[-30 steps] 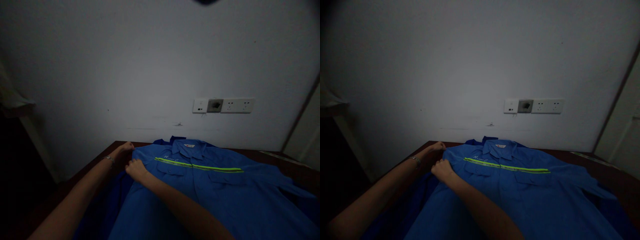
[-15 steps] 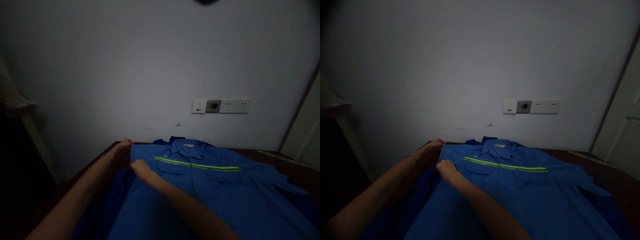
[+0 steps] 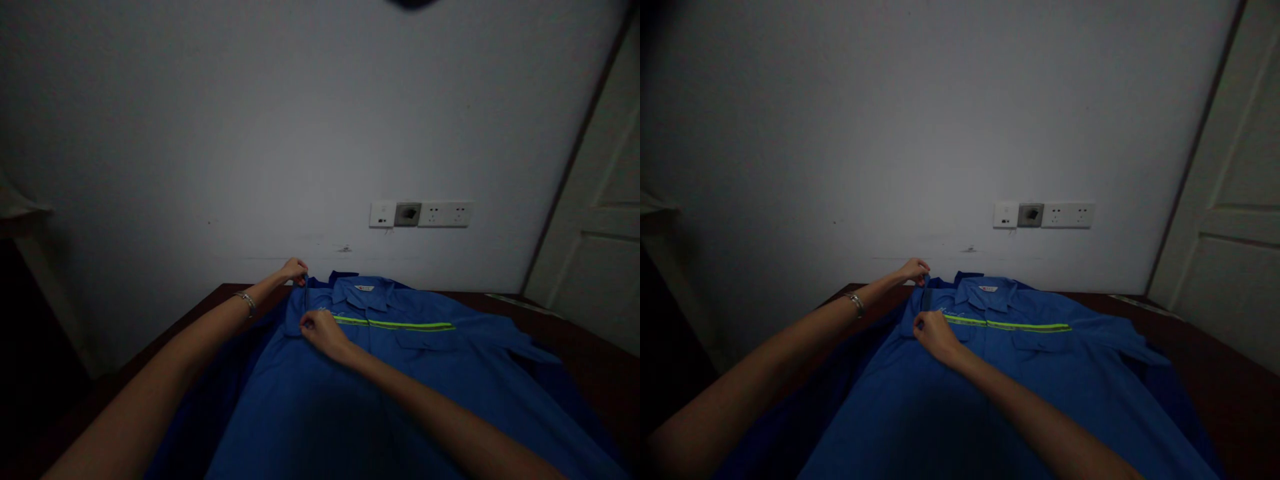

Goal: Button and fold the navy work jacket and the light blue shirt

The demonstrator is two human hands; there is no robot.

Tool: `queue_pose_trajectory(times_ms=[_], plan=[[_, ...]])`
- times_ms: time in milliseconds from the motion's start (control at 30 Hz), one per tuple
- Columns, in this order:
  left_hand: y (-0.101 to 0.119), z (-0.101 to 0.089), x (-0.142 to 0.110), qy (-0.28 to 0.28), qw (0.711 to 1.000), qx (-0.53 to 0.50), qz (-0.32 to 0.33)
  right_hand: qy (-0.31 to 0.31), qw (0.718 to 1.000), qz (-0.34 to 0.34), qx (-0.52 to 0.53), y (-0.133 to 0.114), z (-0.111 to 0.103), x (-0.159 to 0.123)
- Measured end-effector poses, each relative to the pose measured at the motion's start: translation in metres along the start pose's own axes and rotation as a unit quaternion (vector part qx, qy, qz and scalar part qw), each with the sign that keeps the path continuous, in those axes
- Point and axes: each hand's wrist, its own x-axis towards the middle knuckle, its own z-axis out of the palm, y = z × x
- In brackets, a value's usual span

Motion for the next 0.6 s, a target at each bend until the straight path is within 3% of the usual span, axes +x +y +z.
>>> queue_pose_trajectory(times_ms=[133, 267, 433, 600], plan=[[0.025, 0.058, 0.016, -0.065, 0.998, -0.011, -0.008, -0.058, 0.99, 0.101, 0.086, 0.012, -0.006, -0.027], [0.032, 0.095, 0.018, -0.111, 0.993, 0.024, -0.026, -0.109, 0.956, 0.189, 0.197, 0.02, -0.004, -0.043], [0.03, 0.109, 0.013, -0.117, 0.991, 0.052, -0.031, -0.129, 0.938, 0.233, 0.223, 0.029, -0.005, -0.05], [0.024, 0.098, 0.009, -0.158, 0.987, -0.002, -0.017, -0.159, 0.906, 0.274, 0.281, 0.026, -0.002, -0.05]])
